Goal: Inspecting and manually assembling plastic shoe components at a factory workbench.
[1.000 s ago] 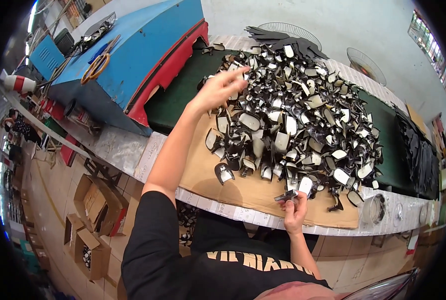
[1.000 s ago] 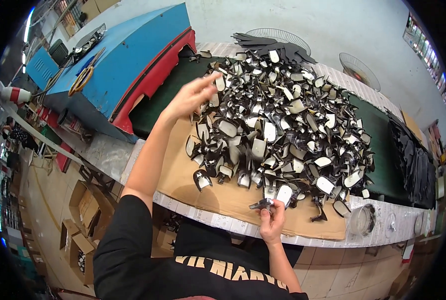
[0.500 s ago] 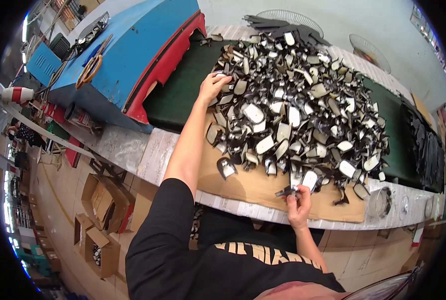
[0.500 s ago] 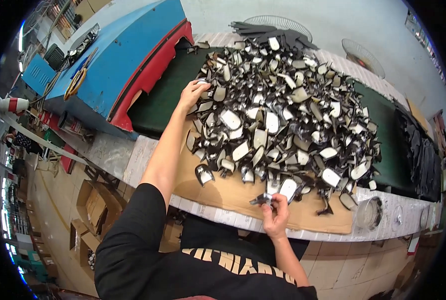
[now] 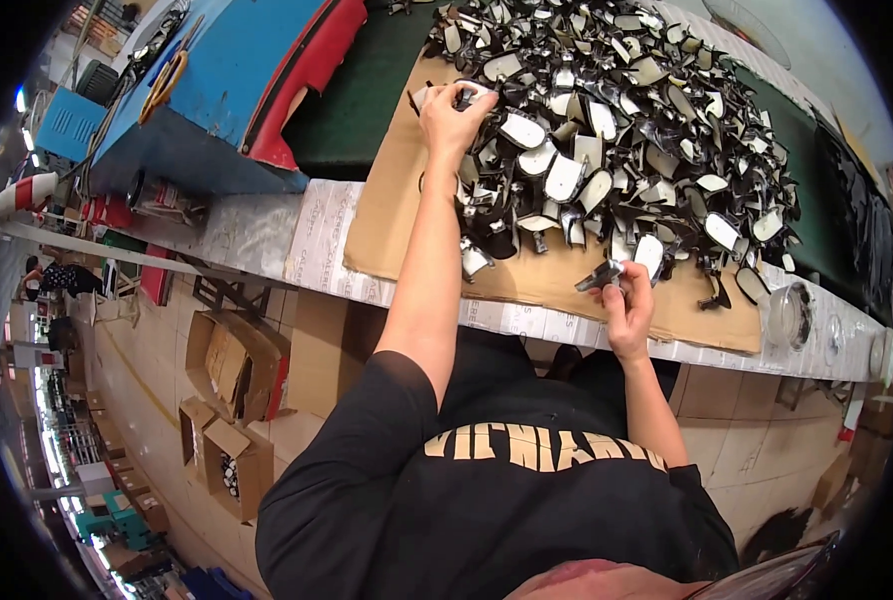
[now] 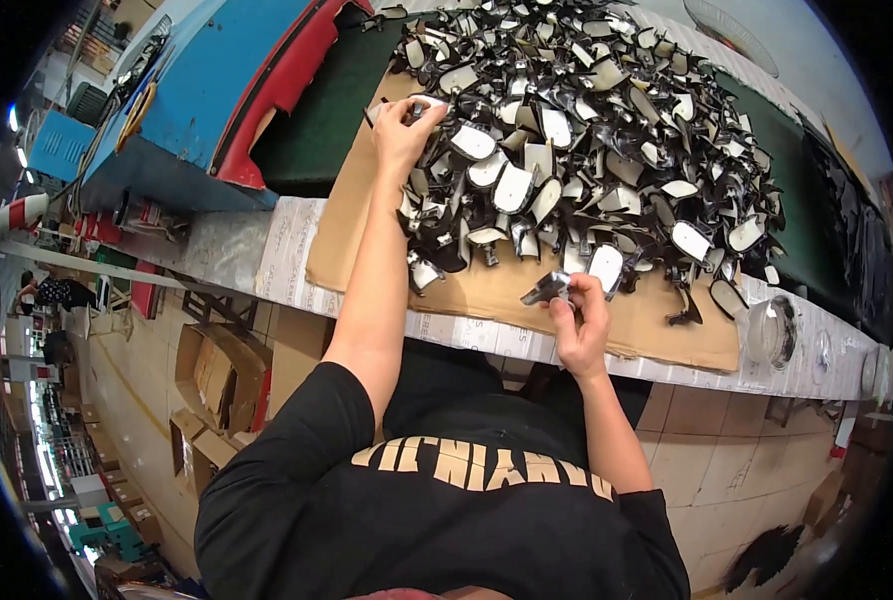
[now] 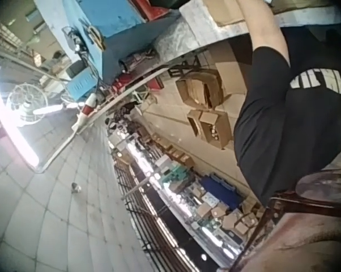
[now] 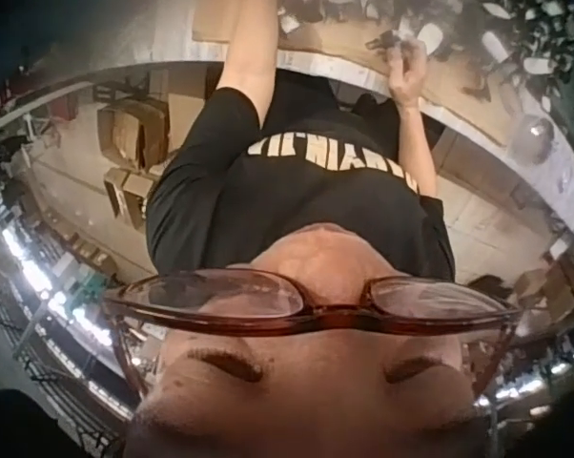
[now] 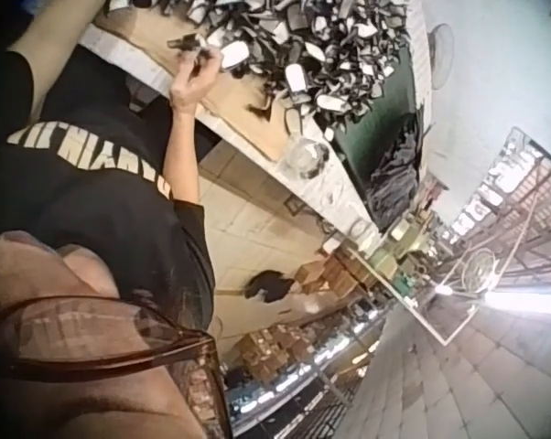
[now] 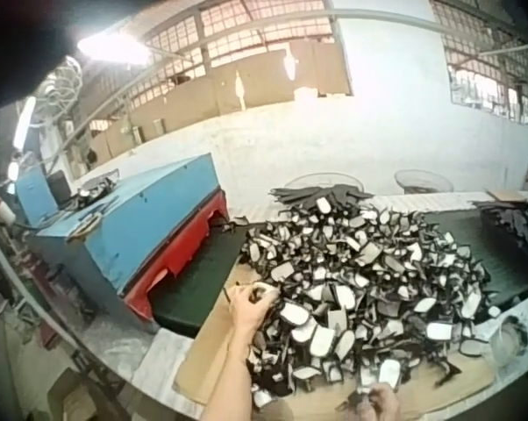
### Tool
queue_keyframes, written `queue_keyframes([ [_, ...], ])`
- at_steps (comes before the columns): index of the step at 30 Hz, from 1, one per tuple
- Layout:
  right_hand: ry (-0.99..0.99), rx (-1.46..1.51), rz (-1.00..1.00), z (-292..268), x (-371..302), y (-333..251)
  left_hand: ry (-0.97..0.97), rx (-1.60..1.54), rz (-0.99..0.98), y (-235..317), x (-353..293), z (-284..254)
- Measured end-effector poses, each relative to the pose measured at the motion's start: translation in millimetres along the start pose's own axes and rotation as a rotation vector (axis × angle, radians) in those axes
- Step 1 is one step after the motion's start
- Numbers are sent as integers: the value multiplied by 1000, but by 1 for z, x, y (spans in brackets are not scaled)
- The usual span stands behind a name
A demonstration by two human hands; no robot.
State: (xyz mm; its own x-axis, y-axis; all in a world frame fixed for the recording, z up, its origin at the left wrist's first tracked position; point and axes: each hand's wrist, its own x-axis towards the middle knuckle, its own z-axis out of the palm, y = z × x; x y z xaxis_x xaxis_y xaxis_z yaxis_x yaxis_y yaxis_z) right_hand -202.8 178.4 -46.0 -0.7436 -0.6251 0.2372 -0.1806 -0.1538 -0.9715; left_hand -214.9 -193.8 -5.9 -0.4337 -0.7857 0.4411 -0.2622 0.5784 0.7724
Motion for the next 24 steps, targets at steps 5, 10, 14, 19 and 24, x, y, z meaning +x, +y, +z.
queue_keyframes([
  [5,18,-47,-51,3,-3,-1,12,-12,-30,19,-30,11],
  [10,49,20,-35,1,-5,4,-75,6,-27,-2,-1,15],
  [14,51,27,-13,-9,-7,4,-300,-198,-80,-6,21,-3],
  [19,78,186,69,-37,-19,-46,-233,-216,-35,21,-19,-77],
  [24,315,-63,-113,-104,-4,-111,-264,-486,4,-11,-109,-137],
])
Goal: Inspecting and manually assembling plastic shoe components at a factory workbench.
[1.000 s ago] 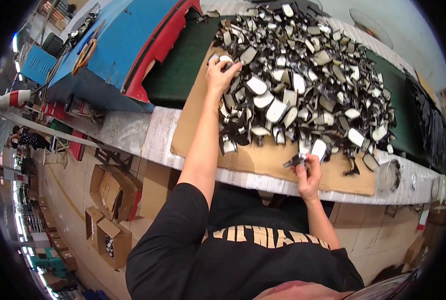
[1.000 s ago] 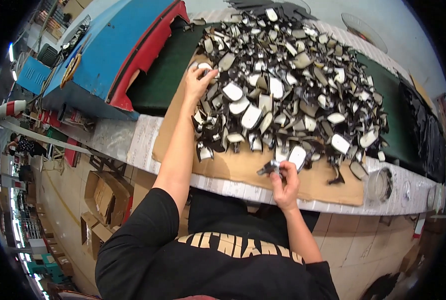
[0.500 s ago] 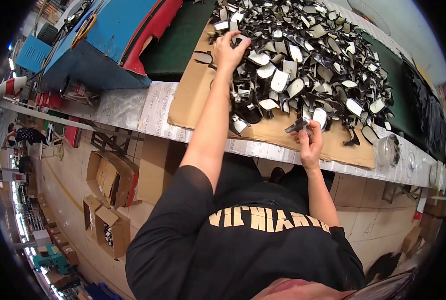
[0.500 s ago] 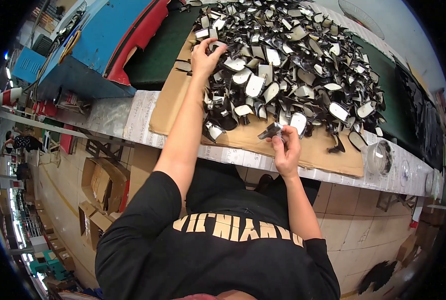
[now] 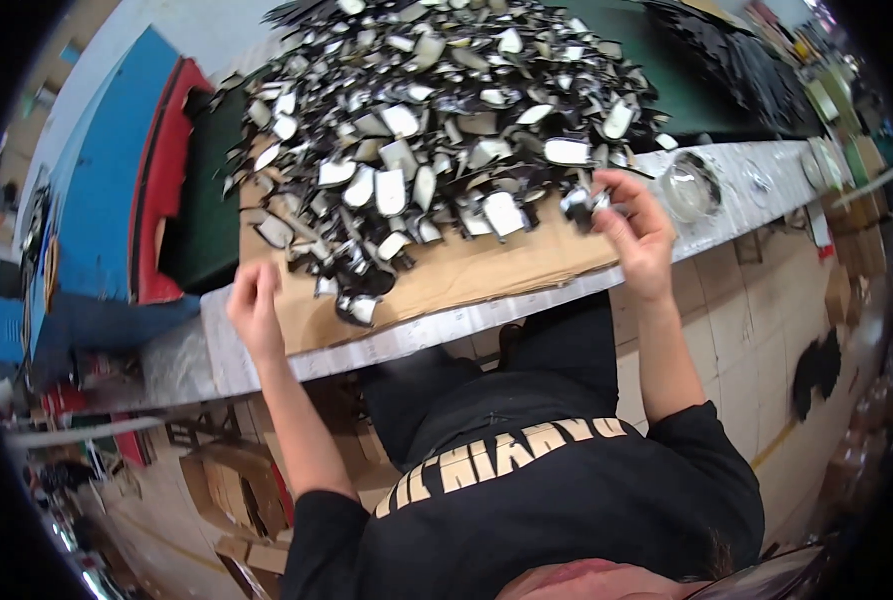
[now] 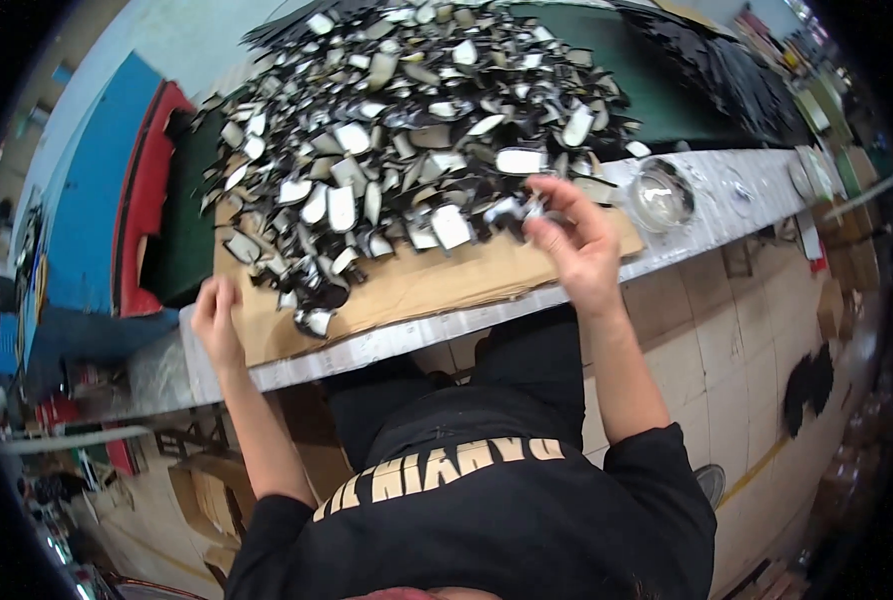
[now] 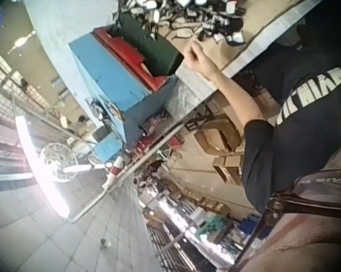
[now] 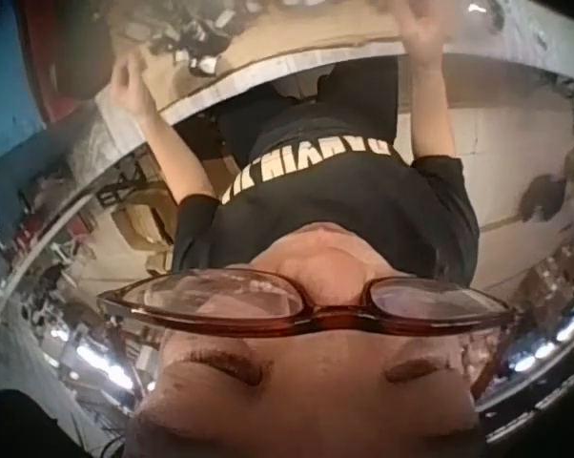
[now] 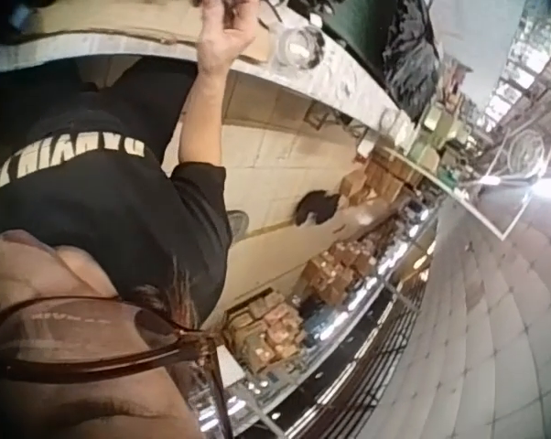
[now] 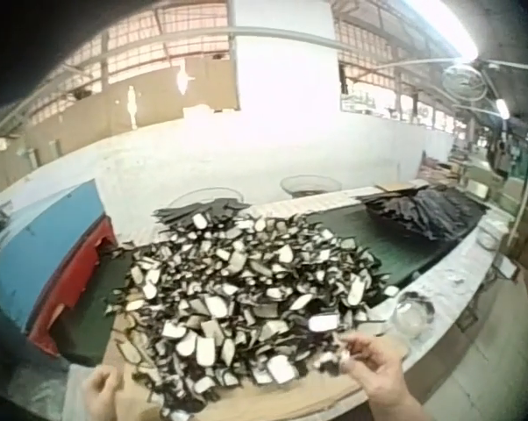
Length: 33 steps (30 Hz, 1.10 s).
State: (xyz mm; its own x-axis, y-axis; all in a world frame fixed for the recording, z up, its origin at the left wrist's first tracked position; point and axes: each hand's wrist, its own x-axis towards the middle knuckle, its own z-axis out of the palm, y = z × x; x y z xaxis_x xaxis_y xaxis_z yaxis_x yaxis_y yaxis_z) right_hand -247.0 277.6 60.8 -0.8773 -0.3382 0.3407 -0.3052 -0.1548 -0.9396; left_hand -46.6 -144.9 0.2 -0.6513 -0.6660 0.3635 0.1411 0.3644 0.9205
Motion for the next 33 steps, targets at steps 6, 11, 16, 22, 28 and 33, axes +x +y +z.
queue_keyframes([
  [6,296,-717,-168,-86,40,8,-425,194,-116,2,-68,6],
  [11,498,-840,-77,-146,51,12,-403,236,-112,14,-69,28],
  [16,566,-995,91,-204,48,29,-455,227,-133,17,-61,49],
  [22,473,-1347,74,-219,50,41,-386,150,-39,3,-66,66],
  [28,437,-1391,121,-221,52,46,-380,202,-9,2,-65,66],
  [33,422,-1401,163,-221,54,50,-391,204,-22,1,-65,65],
])
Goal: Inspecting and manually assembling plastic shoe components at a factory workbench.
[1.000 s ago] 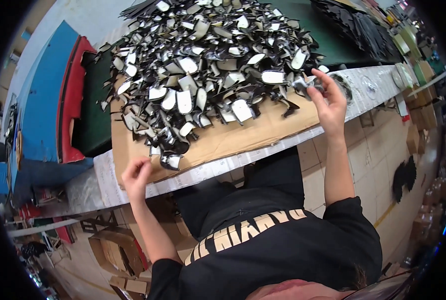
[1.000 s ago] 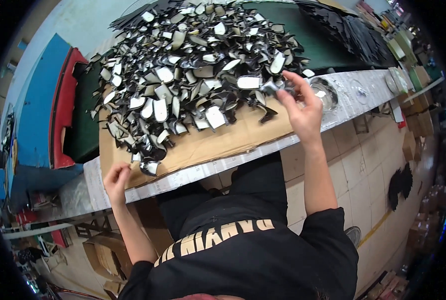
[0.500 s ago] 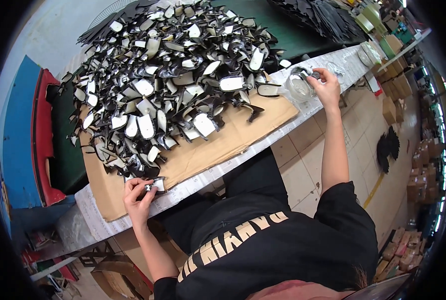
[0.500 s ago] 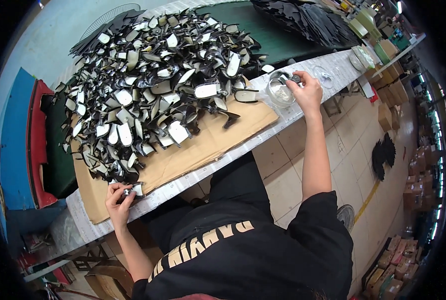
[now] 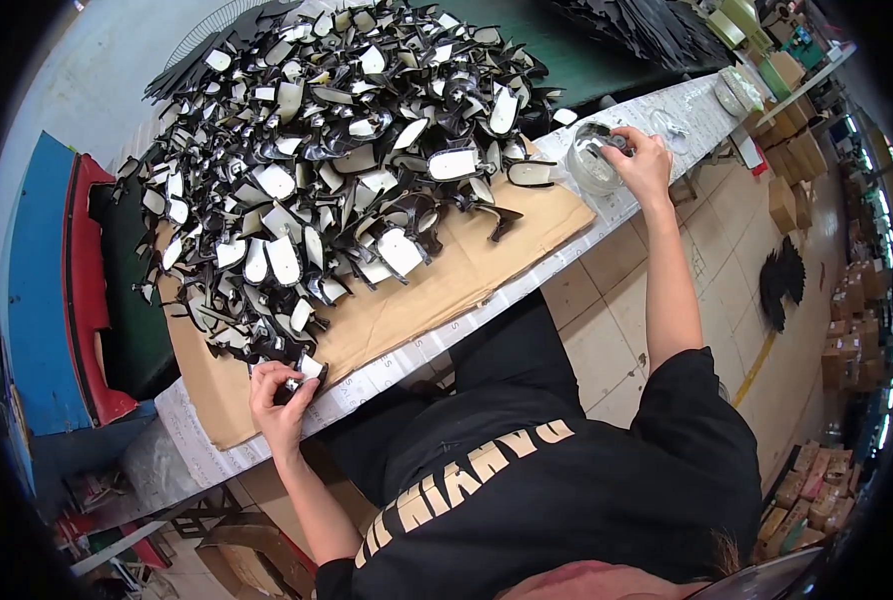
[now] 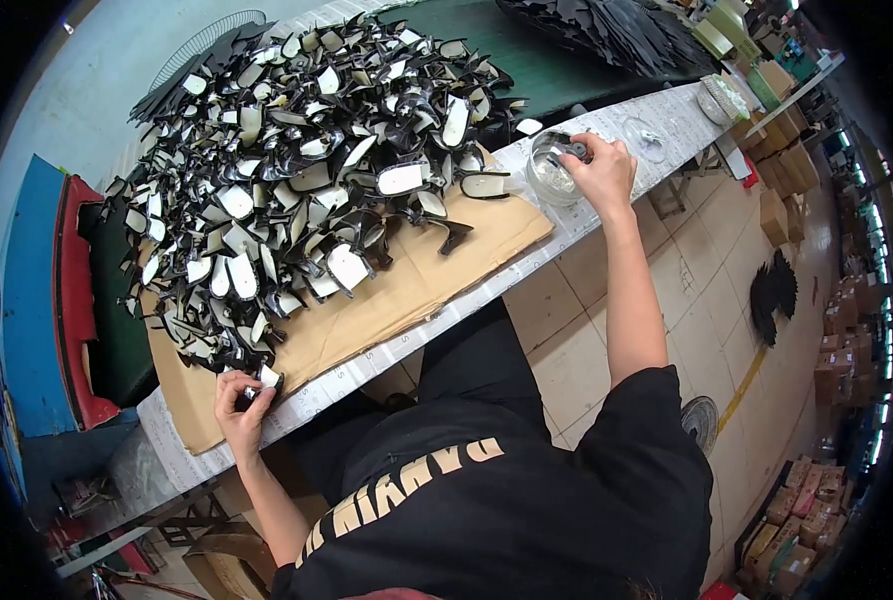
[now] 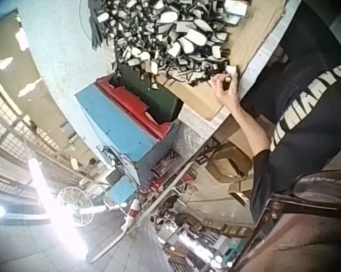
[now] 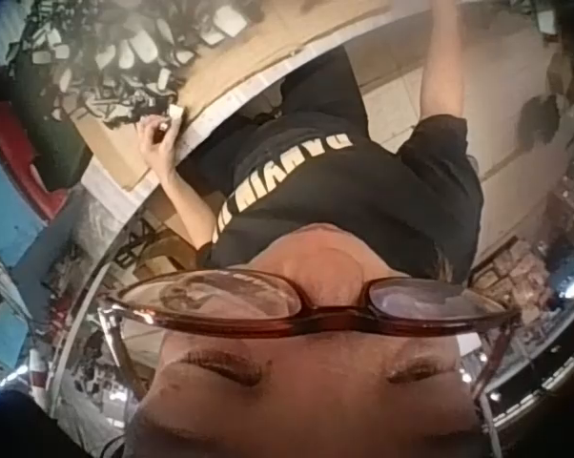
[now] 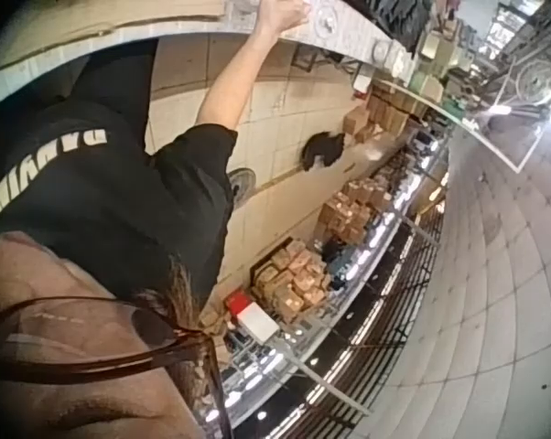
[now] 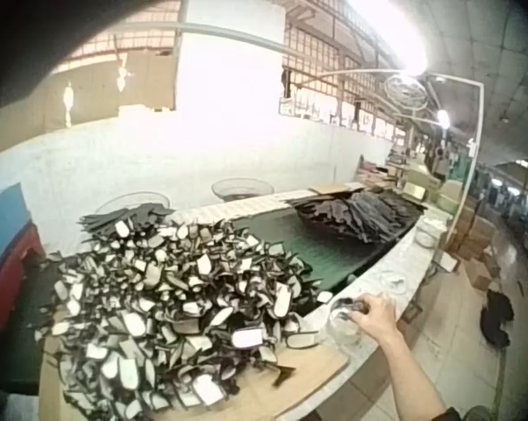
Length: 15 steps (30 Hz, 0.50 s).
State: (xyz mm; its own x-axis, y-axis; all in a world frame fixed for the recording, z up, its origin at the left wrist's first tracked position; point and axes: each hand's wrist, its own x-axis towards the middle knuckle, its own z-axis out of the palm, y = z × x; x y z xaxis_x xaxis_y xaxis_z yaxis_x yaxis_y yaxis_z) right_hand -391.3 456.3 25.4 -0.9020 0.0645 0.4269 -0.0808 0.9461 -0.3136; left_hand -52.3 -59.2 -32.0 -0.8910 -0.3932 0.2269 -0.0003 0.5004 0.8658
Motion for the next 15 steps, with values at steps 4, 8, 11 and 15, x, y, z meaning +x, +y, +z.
queue_keyframes([
  [4,-18,4,0,4,-2,0,-22,-7,-5,4,-1,-2],
  [8,-10,40,15,3,-6,0,-66,-13,-1,7,-2,-4],
  [11,94,127,-12,-8,-7,-3,-88,-2,29,7,-3,-7],
  [15,169,90,-45,-24,-6,4,-101,-8,-2,9,-5,-9],
])
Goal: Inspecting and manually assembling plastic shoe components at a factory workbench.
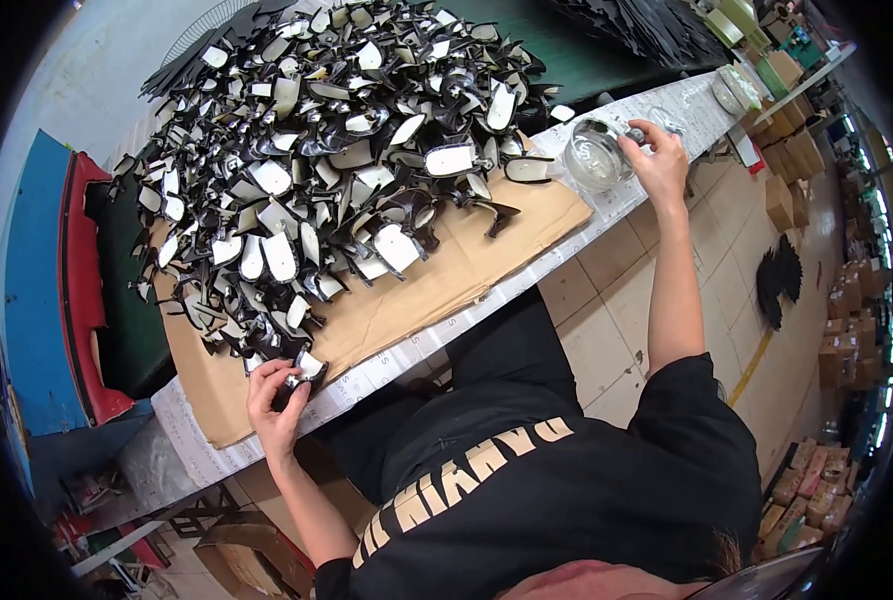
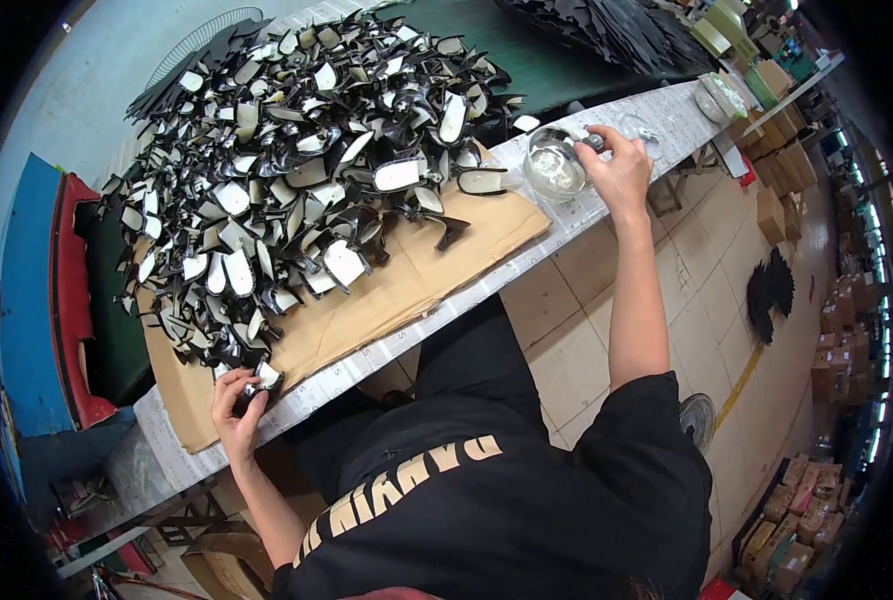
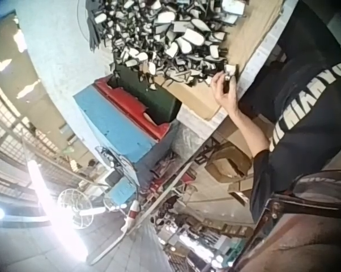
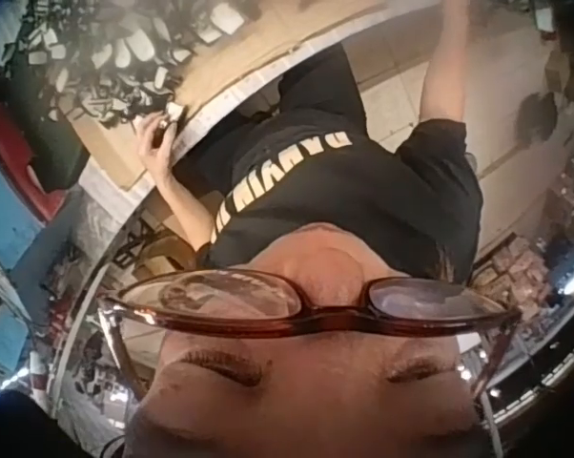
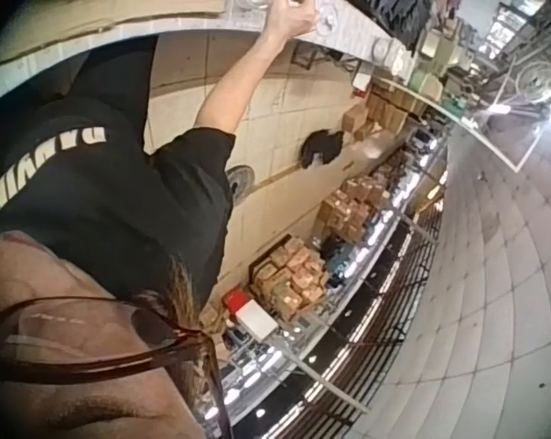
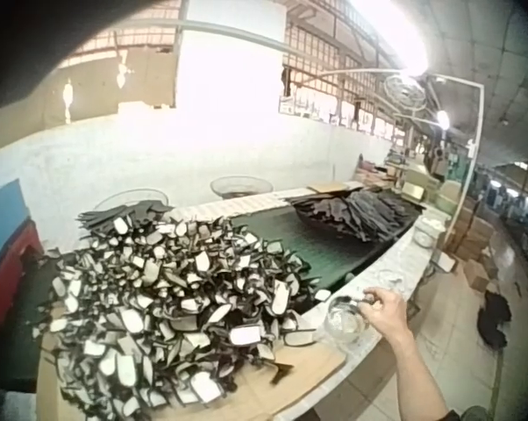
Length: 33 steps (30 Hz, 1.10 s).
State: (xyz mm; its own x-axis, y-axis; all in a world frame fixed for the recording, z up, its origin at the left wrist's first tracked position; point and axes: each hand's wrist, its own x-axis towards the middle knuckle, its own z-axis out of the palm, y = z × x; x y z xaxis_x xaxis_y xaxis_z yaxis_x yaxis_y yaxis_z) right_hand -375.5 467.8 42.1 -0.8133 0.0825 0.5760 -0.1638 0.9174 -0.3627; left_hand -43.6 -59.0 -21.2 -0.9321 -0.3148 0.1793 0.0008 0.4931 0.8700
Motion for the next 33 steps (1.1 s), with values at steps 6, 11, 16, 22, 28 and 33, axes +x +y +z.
queue_keyframes([
  [6,-51,-98,59,-26,-12,13,35,-297,-60,-14,-6,-8],
  [11,-23,-9,21,-21,-23,22,70,-447,-103,-30,-10,-16],
  [16,-20,-7,38,-24,-30,19,43,-435,-83,-36,-11,-12],
  [22,-1,-3,-11,-29,-33,14,151,-444,-141,-12,-4,3],
  [28,5,-39,-52,-46,-42,11,159,-499,-181,-29,-3,-6],
  [33,-6,-136,-139,-47,-43,20,239,-555,-236,-22,-20,-8],
])
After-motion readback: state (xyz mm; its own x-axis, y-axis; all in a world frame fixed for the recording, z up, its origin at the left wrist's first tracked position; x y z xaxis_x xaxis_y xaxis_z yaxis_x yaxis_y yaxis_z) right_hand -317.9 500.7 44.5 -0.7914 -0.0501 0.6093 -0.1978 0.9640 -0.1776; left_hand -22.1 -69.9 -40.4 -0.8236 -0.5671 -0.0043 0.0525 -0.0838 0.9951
